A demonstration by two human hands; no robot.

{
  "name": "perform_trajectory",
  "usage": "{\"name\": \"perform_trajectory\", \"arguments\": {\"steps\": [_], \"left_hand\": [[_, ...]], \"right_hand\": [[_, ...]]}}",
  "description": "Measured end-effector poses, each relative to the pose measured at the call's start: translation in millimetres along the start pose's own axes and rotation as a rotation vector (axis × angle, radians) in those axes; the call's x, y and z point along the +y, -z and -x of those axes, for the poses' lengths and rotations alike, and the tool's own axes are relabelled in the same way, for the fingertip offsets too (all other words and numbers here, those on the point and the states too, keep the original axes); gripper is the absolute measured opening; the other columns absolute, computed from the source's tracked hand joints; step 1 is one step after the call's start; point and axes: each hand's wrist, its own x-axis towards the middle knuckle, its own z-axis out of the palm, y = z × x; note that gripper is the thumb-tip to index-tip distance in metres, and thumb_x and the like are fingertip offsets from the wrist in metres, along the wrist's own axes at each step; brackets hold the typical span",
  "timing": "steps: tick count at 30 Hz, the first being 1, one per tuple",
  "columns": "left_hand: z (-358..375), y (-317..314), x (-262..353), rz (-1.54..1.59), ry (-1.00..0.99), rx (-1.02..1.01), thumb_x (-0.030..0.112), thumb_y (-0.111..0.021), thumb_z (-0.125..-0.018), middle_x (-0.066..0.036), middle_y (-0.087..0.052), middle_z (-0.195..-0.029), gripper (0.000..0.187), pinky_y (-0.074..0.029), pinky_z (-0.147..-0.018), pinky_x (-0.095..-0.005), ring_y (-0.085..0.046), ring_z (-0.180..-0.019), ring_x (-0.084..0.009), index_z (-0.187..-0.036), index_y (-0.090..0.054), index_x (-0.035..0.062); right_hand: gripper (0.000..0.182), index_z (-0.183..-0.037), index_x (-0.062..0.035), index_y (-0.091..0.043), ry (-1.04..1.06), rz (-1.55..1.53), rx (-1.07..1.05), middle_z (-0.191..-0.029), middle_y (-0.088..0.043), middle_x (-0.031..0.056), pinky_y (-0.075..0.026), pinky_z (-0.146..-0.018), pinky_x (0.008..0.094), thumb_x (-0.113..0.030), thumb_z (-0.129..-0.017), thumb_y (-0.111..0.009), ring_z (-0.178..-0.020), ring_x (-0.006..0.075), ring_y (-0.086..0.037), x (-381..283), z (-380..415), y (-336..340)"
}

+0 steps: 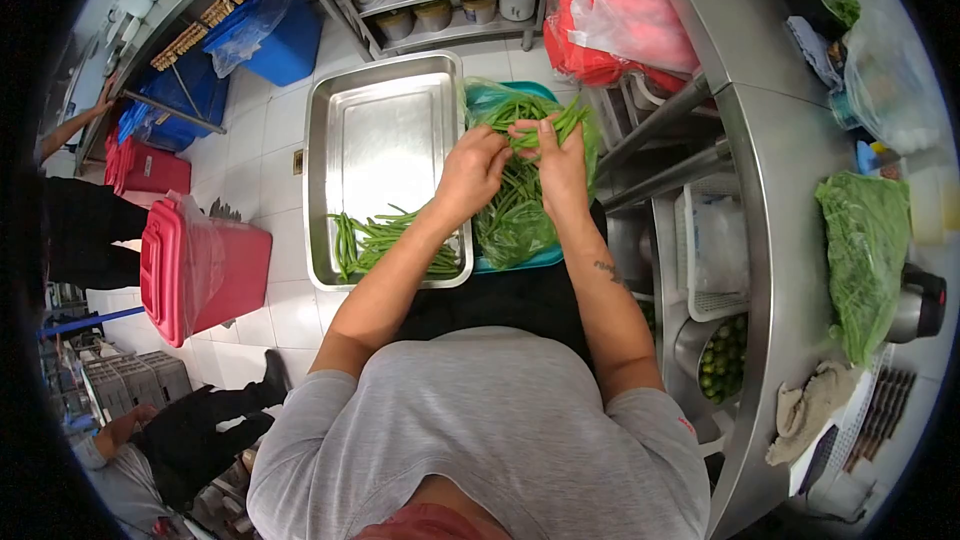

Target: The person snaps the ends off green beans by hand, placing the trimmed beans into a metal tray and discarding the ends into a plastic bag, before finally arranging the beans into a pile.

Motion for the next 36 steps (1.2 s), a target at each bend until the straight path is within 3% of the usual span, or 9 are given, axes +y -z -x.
{"name": "perform_trajectory", "arguments": {"steps": [9, 12, 15, 19, 22, 25, 29, 33, 36], "left_hand": [[-3, -15, -1, -0.244, 0.073, 0.014, 0.006, -0.058, -0.077, -0.019, -0.06, -0.079, 0.01, -0.047, -0.064, -0.0465, -0.056, -0.071, -0.0379, -0.084, -0.063, 0.0015], [-6, -18, -2, -0.259, 0.278, -0.136, 0.01, -0.057, -0.081, -0.015, -0.062, -0.074, 0.01, -0.045, -0.054, -0.0403, -0.055, -0.061, -0.0274, -0.083, -0.062, 0.0015], [-16, -2, -12, 0.737, 0.723, -0.206, 0.012, -0.058, -0.084, -0.006, -0.06, -0.07, 0.012, -0.04, -0.051, -0.0292, -0.051, -0.06, -0.0134, -0.08, -0.062, 0.0015], [-12, 11, 7, 1.091, 0.615, -0.119, 0.015, -0.058, -0.088, 0.0, -0.056, -0.069, 0.018, -0.035, -0.052, -0.0238, -0.045, -0.058, -0.0078, -0.073, -0.058, 0.0041], [-5, 21, 4, 1.031, 0.578, -0.391, 0.018, -0.06, -0.089, 0.0, -0.056, -0.069, 0.022, -0.036, -0.053, -0.0255, -0.045, -0.059, -0.0091, -0.073, -0.057, 0.0033], [-12, 33, 3, 0.335, 0.514, -0.39, 0.023, -0.063, -0.088, -0.001, -0.055, -0.068, 0.025, -0.038, -0.055, -0.0272, -0.045, -0.06, -0.0103, -0.076, -0.059, 0.0013], [-1, 20, -3, 0.412, 0.511, -0.472, 0.023, -0.063, -0.088, -0.002, -0.055, -0.065, 0.025, -0.039, -0.056, -0.0278, -0.047, -0.063, -0.01, -0.079, -0.061, -0.0003], [12, -5, -11, 0.515, 0.549, -0.292, 0.016, -0.061, -0.086, -0.007, -0.059, -0.065, 0.018, -0.044, -0.058, -0.0328, -0.056, -0.062, -0.0171, -0.078, -0.061, -0.0003], [16, -22, -5, -0.115, 0.263, -0.125, 0.014, -0.061, -0.083, -0.017, -0.062, -0.069, 0.016, -0.047, -0.062, -0.0425, -0.062, -0.067, -0.0323, -0.078, -0.062, -0.0006]], "right_hand": [[0.018, -0.108, -0.0016, -0.043, 0.341, 0.727, -0.071, -0.095, -0.066, 0.0172, -0.05, -0.073, 0.035, -0.016, -0.097, -0.046, -0.085, 0.0259, -0.065, -10, 25, -13], [0.017, -0.108, -0.0025, -0.044, 0.301, 0.666, -0.022, -0.097, -0.065, 0.0182, -0.049, -0.073, 0.0362, -0.015, -0.097, -0.048, -0.083, 0.0271, -0.065, -2, 21, -5], [0.015, -0.106, -0.0036, -0.045, 0.153, 0.104, -0.033, -0.102, -0.065, 0.0169, -0.051, -0.07, 0.0324, -0.016, -0.099, -0.044, -0.082, 0.0236, -0.064, 2, 11, -1], [0.018, -0.105, -0.0015, -0.048, -0.162, -0.258, -0.127, -0.102, -0.064, 0.0189, -0.051, -0.068, 0.0308, -0.018, -0.1, -0.041, -0.082, 0.0233, -0.064, -1, -7, 20], [0.02, -0.103, -0.0012, -0.049, -0.164, -0.217, -0.149, -0.101, -0.065, 0.0194, -0.05, -0.066, 0.0312, -0.019, -0.1, -0.039, -0.08, 0.0239, -0.064, -3, -14, 23], [0.021, -0.102, -0.002, -0.049, -0.122, -0.177, -0.118, -0.101, -0.065, 0.0191, -0.049, -0.065, 0.0312, -0.02, -0.101, -0.038, -0.077, 0.0238, -0.065, -4, -11, 23], [0.02, -0.1, -0.0024, -0.048, -0.064, -0.162, -0.084, -0.103, -0.065, 0.0194, -0.05, -0.068, 0.0325, -0.019, -0.101, -0.038, -0.08, 0.0246, -0.065, -7, -14, 23], [0.019, -0.1, -0.0016, -0.047, 0.012, -0.161, -0.035, -0.105, -0.063, 0.0193, -0.053, -0.075, 0.0347, -0.019, -0.101, -0.039, -0.09, 0.026, -0.064, -9, -8, 17], [0.015, -0.104, -0.0043, -0.041, 0.124, 0.012, -0.052, -0.101, -0.063, 0.0168, -0.052, -0.073, 0.0328, -0.019, -0.101, -0.038, -0.088, 0.0233, -0.064, -7, 3, 5]]}}
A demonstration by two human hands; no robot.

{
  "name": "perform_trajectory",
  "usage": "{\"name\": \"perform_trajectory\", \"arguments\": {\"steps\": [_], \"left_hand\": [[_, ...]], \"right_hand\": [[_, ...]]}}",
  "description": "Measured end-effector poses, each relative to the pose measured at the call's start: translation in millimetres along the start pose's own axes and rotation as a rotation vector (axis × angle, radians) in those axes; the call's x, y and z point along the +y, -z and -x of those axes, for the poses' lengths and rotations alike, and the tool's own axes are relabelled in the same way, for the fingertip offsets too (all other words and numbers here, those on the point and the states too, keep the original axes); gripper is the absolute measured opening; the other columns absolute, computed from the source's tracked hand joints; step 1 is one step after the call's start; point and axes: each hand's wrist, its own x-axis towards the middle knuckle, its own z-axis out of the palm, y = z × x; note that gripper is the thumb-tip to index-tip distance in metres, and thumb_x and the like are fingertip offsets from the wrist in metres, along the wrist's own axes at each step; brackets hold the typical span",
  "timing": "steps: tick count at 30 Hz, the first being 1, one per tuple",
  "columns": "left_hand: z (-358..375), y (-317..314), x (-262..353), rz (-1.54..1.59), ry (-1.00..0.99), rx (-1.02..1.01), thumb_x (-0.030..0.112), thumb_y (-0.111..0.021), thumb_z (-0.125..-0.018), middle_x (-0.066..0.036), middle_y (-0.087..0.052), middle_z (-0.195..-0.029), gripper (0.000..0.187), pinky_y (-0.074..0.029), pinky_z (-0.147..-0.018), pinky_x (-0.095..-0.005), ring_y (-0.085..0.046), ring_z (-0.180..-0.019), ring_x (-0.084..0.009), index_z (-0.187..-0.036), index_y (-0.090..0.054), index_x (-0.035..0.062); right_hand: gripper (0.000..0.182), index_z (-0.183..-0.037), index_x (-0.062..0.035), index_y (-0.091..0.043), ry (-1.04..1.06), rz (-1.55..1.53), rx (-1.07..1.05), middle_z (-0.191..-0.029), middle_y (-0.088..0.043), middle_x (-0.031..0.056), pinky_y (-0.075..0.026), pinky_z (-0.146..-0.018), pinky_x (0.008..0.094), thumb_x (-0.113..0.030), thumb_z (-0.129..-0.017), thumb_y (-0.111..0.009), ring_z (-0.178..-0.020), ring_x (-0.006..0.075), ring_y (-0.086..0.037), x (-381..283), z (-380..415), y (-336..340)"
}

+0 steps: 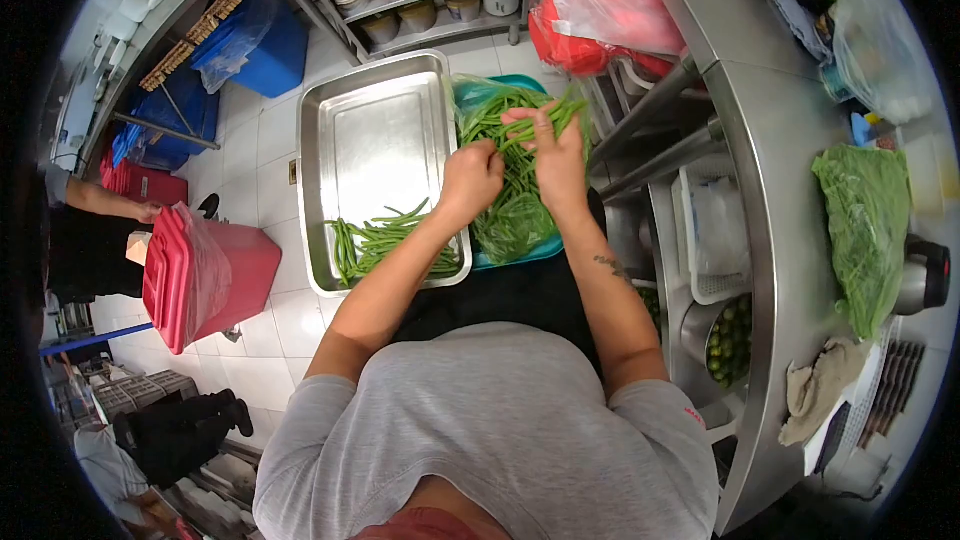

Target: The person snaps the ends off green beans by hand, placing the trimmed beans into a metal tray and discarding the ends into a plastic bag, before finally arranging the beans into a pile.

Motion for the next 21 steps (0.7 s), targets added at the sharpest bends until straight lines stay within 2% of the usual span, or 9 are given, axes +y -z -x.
{"name": "perform_trajectory", "arguments": {"steps": [1, 3, 6, 9, 12, 14, 19, 21], "left_hand": [[0, -4, -3, -0.042, 0.023, -0.018, 0.014, -0.06, -0.082, -0.019, -0.062, -0.07, 0.015, -0.047, -0.064, -0.0448, -0.061, -0.069, -0.0352, -0.079, -0.062, -0.0004], [-4, -5, -5, -0.127, 0.066, -0.049, 0.014, -0.06, -0.081, -0.022, -0.061, -0.074, 0.014, -0.047, -0.067, -0.0495, -0.06, -0.073, -0.0411, -0.079, -0.063, -0.0001], [-6, 7, 3, -0.114, 0.193, -0.26, 0.016, -0.062, -0.081, -0.022, -0.062, -0.074, 0.016, -0.047, -0.066, -0.0492, -0.061, -0.072, -0.04, -0.079, -0.063, 0.0], [1, 25, 15, -0.044, 0.038, -0.173, 0.017, -0.063, -0.081, -0.019, -0.061, -0.076, 0.015, -0.048, -0.065, -0.0474, -0.06, -0.074, -0.0386, -0.082, -0.061, 0.0012], [7, 27, 31, 0.053, -0.262, 0.078, 0.016, -0.065, -0.081, -0.016, -0.059, -0.078, 0.015, -0.048, -0.064, -0.0447, -0.059, -0.076, -0.0357, -0.083, -0.058, 0.0028], [8, 20, 35, -0.006, -0.295, 0.048, 0.014, -0.065, -0.081, -0.014, -0.056, -0.078, 0.014, -0.048, -0.064, -0.0437, -0.057, -0.076, -0.0341, -0.083, -0.055, 0.0033], [7, 7, 33, 0.0, -0.334, 0.04, 0.012, -0.063, -0.08, -0.016, -0.055, -0.075, 0.014, -0.048, -0.063, -0.0439, -0.058, -0.073, -0.0336, -0.078, -0.054, 0.0015], [7, 6, 40, -0.064, -0.251, 0.029, 0.013, -0.061, -0.08, -0.017, -0.058, -0.072, 0.013, -0.048, -0.062, -0.0448, -0.059, -0.07, -0.0353, -0.077, -0.056, 0.0015]], "right_hand": [[0.014, -0.106, -0.0055, -0.039, 0.037, 0.088, -0.027, -0.1, -0.064, 0.0158, -0.051, -0.072, 0.0318, -0.019, -0.101, -0.038, -0.087, 0.0221, -0.064, -1, 5, -5], [0.014, -0.107, -0.0048, -0.038, 0.031, -0.014, -0.011, -0.102, -0.062, 0.017, -0.053, -0.075, 0.0344, -0.017, -0.101, -0.038, -0.093, 0.023, -0.063, -7, 9, -10], [0.013, -0.106, -0.0046, -0.037, 0.055, -0.126, 0.057, -0.105, -0.06, 0.0185, -0.053, -0.077, 0.0351, -0.016, -0.101, -0.037, -0.095, 0.0251, -0.063, -7, 0, -5], [0.012, -0.105, -0.0047, -0.036, 0.033, -0.097, 0.118, -0.108, -0.059, 0.0208, -0.053, -0.078, 0.035, -0.016, -0.102, -0.036, -0.095, 0.0279, -0.063, 5, -10, 10], [0.012, -0.106, -0.0046, -0.036, -0.021, -0.095, 0.159, -0.107, -0.059, 0.0202, -0.053, -0.076, 0.035, -0.016, -0.101, -0.036, -0.093, 0.0262, -0.063, 13, -9, 11], [0.012, -0.107, -0.0043, -0.036, -0.071, -0.106, 0.138, -0.105, -0.059, 0.0184, -0.053, -0.076, 0.0351, -0.015, -0.101, -0.036, -0.092, 0.023, -0.062, 14, -6, 9], [0.012, -0.103, -0.0036, -0.038, -0.029, -0.155, 0.158, -0.107, -0.059, 0.0204, -0.053, -0.075, 0.0326, -0.016, -0.101, -0.035, -0.094, 0.0259, -0.063, 5, -3, -3], [0.012, -0.103, -0.0029, -0.038, 0.028, -0.096, 0.144, -0.106, -0.059, 0.0197, -0.052, -0.076, 0.0322, -0.015, -0.101, -0.035, -0.095, 0.0255, -0.063, 2, 1, -11]]}}
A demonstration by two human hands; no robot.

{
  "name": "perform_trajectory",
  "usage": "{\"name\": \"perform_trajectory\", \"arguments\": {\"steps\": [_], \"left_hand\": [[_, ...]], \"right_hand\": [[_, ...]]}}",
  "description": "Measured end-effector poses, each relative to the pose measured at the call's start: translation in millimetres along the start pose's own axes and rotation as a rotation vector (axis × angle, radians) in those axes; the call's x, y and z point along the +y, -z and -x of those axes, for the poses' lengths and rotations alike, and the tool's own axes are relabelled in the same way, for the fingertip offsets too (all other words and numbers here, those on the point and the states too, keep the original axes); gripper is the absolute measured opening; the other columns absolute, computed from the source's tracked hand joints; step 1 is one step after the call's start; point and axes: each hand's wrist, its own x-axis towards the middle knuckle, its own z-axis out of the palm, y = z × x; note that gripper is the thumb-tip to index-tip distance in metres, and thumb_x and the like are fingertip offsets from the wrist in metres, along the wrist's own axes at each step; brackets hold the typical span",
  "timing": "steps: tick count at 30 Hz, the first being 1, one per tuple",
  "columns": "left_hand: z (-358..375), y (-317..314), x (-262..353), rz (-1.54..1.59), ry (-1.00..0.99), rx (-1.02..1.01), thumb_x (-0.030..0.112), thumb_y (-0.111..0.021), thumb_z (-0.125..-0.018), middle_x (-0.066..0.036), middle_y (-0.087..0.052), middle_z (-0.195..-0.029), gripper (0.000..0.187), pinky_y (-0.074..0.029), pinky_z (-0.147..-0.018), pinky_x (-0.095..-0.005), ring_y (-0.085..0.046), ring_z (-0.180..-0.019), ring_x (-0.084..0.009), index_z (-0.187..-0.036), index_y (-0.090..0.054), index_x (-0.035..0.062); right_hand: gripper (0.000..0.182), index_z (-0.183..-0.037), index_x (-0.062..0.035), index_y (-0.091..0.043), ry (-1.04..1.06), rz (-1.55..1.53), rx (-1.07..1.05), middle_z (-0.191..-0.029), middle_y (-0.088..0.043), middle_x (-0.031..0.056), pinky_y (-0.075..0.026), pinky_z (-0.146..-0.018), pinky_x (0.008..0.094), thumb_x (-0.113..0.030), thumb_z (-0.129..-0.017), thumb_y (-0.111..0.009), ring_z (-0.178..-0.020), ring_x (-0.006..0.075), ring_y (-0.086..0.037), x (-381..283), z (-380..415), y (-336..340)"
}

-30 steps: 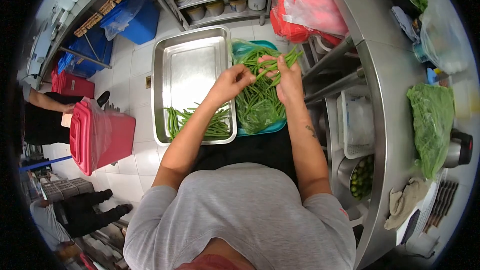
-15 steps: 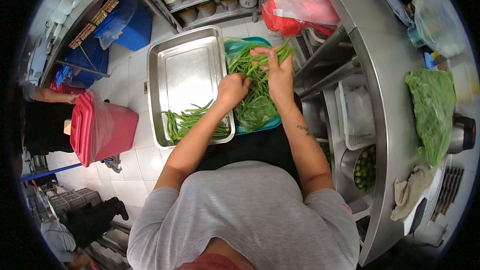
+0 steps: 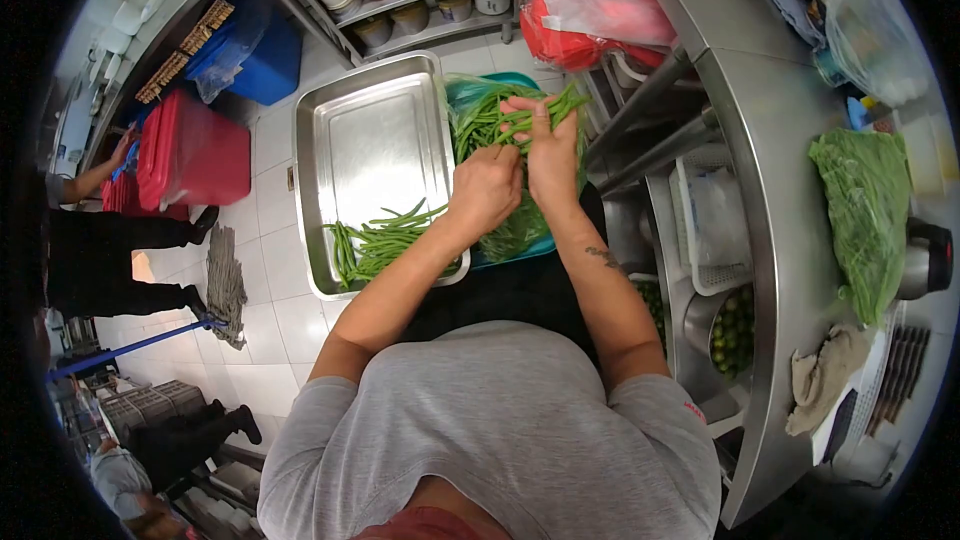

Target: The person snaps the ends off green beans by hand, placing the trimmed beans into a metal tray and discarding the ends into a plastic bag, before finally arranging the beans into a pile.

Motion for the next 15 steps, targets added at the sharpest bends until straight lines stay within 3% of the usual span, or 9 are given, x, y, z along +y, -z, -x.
{"name": "perform_trajectory", "arguments": {"steps": [4, 6, 8, 9, 12, 13, 15], "left_hand": [[-4, -5, -14, -0.068, 0.229, -0.182, 0.014, -0.055, -0.077, -0.023, -0.062, -0.066, 0.019, -0.051, -0.056, -0.0437, -0.064, -0.063, -0.0352, -0.067, -0.062, -0.0001], [-5, -9, -25, -0.036, 0.296, -0.157, 0.021, -0.055, -0.081, -0.023, -0.063, -0.068, 0.029, -0.051, -0.058, -0.0464, -0.064, -0.063, -0.0362, -0.063, -0.063, 0.0002], [-5, -2, -24, -0.08, 0.299, -0.167, 0.024, -0.056, -0.083, -0.022, -0.063, -0.069, 0.031, -0.051, -0.06, -0.0474, -0.064, -0.064, -0.0366, -0.063, -0.063, 0.0007], [-6, 5, -26, -0.066, 0.285, -0.175, 0.024, -0.058, -0.084, -0.021, -0.063, -0.074, 0.027, -0.05, -0.066, -0.0474, -0.063, -0.074, -0.0373, -0.07, -0.064, 0.0007], [-6, 6, -54, -0.089, 0.196, -0.094, 0.019, -0.062, -0.082, -0.021, -0.059, -0.087, 0.02, -0.05, -0.07, -0.046, -0.06, -0.084, -0.0379, -0.084, -0.063, -0.0016], [-7, 8, -60, -0.024, 0.275, -0.125, 0.015, -0.066, -0.079, -0.021, -0.054, -0.097, 0.025, -0.048, -0.076, -0.0448, -0.055, -0.093, -0.0392, -0.096, -0.058, -0.002], [-14, 17, -61, 0.176, 0.216, -0.086, 0.016, -0.067, -0.078, -0.021, -0.053, -0.1, 0.03, -0.045, -0.08, -0.0441, -0.054, -0.096, -0.039, -0.101, -0.056, -0.002]], "right_hand": [[0.013, -0.104, -0.0016, -0.039, 0.198, 0.179, -0.126, -0.105, -0.059, 0.0181, -0.052, -0.081, 0.0321, -0.014, -0.102, -0.035, -0.097, 0.024, -0.063, -7, 18, -16], [0.015, -0.103, -0.0011, -0.039, 0.274, 0.158, -0.188, -0.105, -0.059, 0.0182, -0.051, -0.082, 0.0325, -0.016, -0.102, -0.035, -0.097, 0.0242, -0.063, -9, 19, -21], [0.019, -0.102, -0.0006, -0.04, 0.124, 0.053, -0.116, -0.107, -0.058, 0.0203, -0.052, -0.083, 0.0363, -0.019, -0.101, -0.037, -0.097, 0.0287, -0.063, -9, 7, -11], [0.019, -0.102, -0.0007, -0.04, 0.053, -0.032, -0.062, -0.108, -0.058, 0.0211, -0.052, -0.083, 0.0375, -0.02, -0.101, -0.038, -0.098, 0.0298, -0.063, -4, 0, -4], [0.018, -0.103, -0.0017, -0.041, -0.07, -0.179, 0.009, -0.113, -0.055, 0.0241, -0.052, -0.085, 0.0432, -0.019, -0.1, -0.04, -0.103, 0.0323, -0.06, 2, -13, 14], [0.018, -0.104, -0.0017, -0.041, -0.092, -0.197, 0.019, -0.114, -0.055, 0.0243, -0.052, -0.086, 0.0438, -0.019, -0.1, -0.04, -0.105, 0.0323, -0.059, 0, -12, 16], [0.015, -0.105, -0.0024, -0.043, -0.155, -0.236, 0.013, -0.118, -0.054, 0.0236, -0.051, -0.087, 0.046, -0.017, -0.099, -0.042, -0.112, 0.0317, -0.054, 2, -9, 19]]}}
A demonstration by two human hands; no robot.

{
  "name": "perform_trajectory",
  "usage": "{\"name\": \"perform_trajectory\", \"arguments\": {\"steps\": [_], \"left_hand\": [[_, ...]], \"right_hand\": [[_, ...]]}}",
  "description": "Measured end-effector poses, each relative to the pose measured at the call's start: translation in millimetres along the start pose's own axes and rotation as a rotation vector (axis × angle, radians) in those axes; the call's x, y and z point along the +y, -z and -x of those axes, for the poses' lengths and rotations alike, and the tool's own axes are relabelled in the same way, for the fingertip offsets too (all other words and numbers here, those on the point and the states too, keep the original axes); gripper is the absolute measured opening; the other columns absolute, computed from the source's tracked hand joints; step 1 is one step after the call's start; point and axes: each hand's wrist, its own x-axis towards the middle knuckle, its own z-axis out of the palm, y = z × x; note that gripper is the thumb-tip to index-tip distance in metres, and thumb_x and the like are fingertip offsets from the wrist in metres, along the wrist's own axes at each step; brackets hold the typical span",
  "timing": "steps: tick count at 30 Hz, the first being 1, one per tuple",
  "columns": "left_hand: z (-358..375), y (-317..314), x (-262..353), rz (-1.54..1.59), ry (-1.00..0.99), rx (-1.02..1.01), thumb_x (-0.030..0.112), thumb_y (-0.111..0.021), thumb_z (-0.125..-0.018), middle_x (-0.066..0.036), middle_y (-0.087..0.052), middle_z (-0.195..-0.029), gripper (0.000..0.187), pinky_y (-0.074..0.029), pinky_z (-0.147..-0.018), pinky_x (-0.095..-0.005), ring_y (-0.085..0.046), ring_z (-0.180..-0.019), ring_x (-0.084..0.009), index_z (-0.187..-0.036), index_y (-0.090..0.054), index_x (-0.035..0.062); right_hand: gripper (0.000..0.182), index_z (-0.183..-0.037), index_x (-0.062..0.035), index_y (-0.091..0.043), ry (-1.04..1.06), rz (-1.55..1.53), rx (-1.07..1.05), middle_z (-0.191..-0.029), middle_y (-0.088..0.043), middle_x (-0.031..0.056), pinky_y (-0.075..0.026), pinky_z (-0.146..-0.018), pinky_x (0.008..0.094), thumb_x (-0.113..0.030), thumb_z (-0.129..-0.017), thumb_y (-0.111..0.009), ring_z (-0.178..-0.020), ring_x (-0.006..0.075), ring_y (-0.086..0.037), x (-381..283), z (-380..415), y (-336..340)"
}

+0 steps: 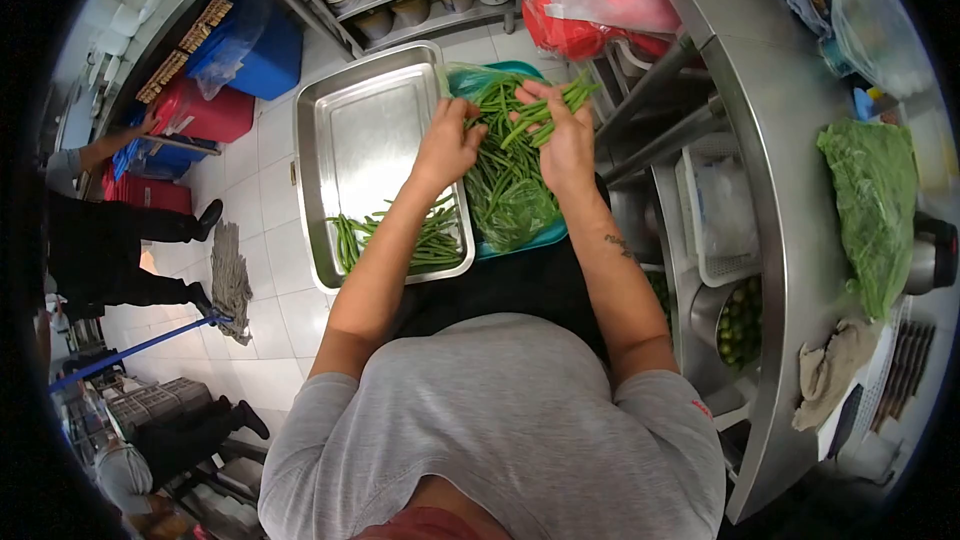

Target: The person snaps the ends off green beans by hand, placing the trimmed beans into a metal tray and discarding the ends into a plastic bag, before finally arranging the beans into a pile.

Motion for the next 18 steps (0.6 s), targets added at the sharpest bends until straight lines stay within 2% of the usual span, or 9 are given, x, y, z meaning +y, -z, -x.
{"name": "perform_trajectory", "arguments": {"steps": [1, 2, 5, 8, 10, 12, 13, 15, 18], "left_hand": [[-4, 8, 8, 0.098, -0.037, 0.005, 0.016, -0.067, -0.078, -0.021, -0.053, -0.102, 0.033, -0.044, -0.082, -0.0438, -0.053, -0.097, -0.0389, -0.103, -0.055, -0.0019], [-6, 15, 16, 0.031, -0.23, 0.019, 0.016, -0.067, -0.077, -0.021, -0.053, -0.104, 0.042, -0.04, -0.087, -0.0443, -0.05, -0.104, -0.0385, -0.111, -0.052, -0.0013], [1, 21, 46, 0.025, -0.245, -0.143, 0.012, -0.064, -0.077, -0.021, -0.052, -0.113, 0.048, -0.039, -0.092, -0.0393, -0.048, -0.113, -0.0374, -0.12, -0.048, 0.0001], [6, 18, 40, 0.005, -0.21, -0.149, 0.008, -0.059, -0.076, -0.025, -0.051, -0.115, 0.05, -0.041, -0.09, -0.0429, -0.05, -0.11, -0.04, -0.123, -0.045, -0.0006], [12, 12, 36, 0.047, -0.181, -0.111, 0.005, -0.054, -0.077, -0.027, -0.055, -0.108, 0.038, -0.042, -0.084, -0.0473, -0.053, -0.102, -0.0442, -0.114, -0.047, -0.0031], [17, 25, 40, 0.141, 0.087, -0.276, 0.004, -0.051, -0.079, -0.028, -0.054, -0.104, 0.033, -0.043, -0.082, -0.0475, -0.053, -0.099, -0.0456, -0.111, -0.046, -0.0043], [19, 34, 39, 0.182, 0.225, -0.356, 0.004, -0.049, -0.08, -0.029, -0.054, -0.103, 0.031, -0.043, -0.082, -0.0477, -0.053, -0.098, -0.0463, -0.109, -0.045, -0.0049], [31, 46, 11, 0.126, -0.007, -0.369, 0.003, -0.046, -0.082, -0.031, -0.053, -0.1, 0.024, -0.042, -0.081, -0.0484, -0.052, -0.096, -0.0474, -0.105, -0.045, -0.0052], [44, 77, -12, -0.136, 0.066, -0.567, 0.003, -0.048, -0.081, -0.029, -0.054, -0.099, 0.024, -0.042, -0.08, -0.049, -0.053, -0.094, -0.0467, -0.103, -0.044, -0.0044]], "right_hand": [[0.015, -0.106, -0.0035, -0.043, -0.04, -0.048, -0.019, -0.118, -0.055, 0.0214, -0.05, -0.087, 0.0429, -0.016, -0.099, -0.043, -0.11, 0.0293, -0.054, 4, 1, 0], [0.015, -0.107, -0.0047, -0.043, -0.08, -0.096, -0.037, -0.117, -0.056, 0.0192, -0.049, -0.087, 0.0398, -0.016, -0.098, -0.045, -0.109, 0.027, -0.055, 9, 3, -1], [0.022, -0.112, -0.0022, -0.053, -0.198, -0.148, -0.097, -0.124, -0.054, 0.0139, -0.044, -0.095, 0.0348, -0.016, -0.096, -0.048, -0.114, 0.0212, -0.052, 19, 12, -14], [0.026, -0.116, -0.0012, -0.056, -0.307, -0.234, -0.132, -0.12, -0.057, 0.0098, -0.041, -0.097, 0.0314, -0.015, -0.096, -0.047, -0.114, 0.0175, -0.051, 36, 19, -17], [0.029, -0.122, -0.007, -0.046, -0.337, -0.224, -0.133, -0.124, -0.052, 0.0067, -0.04, -0.097, 0.032, -0.017, -0.095, -0.05, -0.115, 0.0156, -0.05, 38, 34, -24], [0.039, -0.126, -0.0138, -0.034, -0.409, -0.179, -0.226, -0.126, -0.047, 0.0057, -0.04, -0.096, 0.0354, -0.02, -0.094, -0.054, -0.116, 0.0168, -0.048, 27, 49, -26], [0.045, -0.131, -0.0121, -0.031, -0.441, -0.058, -0.295, -0.128, -0.046, 0.0062, -0.039, -0.096, 0.0372, -0.024, -0.094, -0.054, -0.119, 0.0186, -0.046, 21, 53, -22], [0.046, -0.132, -0.0095, -0.033, -0.446, 0.201, -0.228, -0.125, -0.048, 0.0072, -0.042, -0.093, 0.036, -0.026, -0.095, -0.054, -0.113, 0.0193, -0.051, 3, 72, -13], [0.04, -0.128, -0.0065, -0.043, -0.331, 0.626, -0.379, -0.119, -0.053, 0.0073, -0.046, -0.087, 0.0331, -0.026, -0.096, -0.054, -0.103, 0.0169, -0.056, -20, 96, 53]]}}
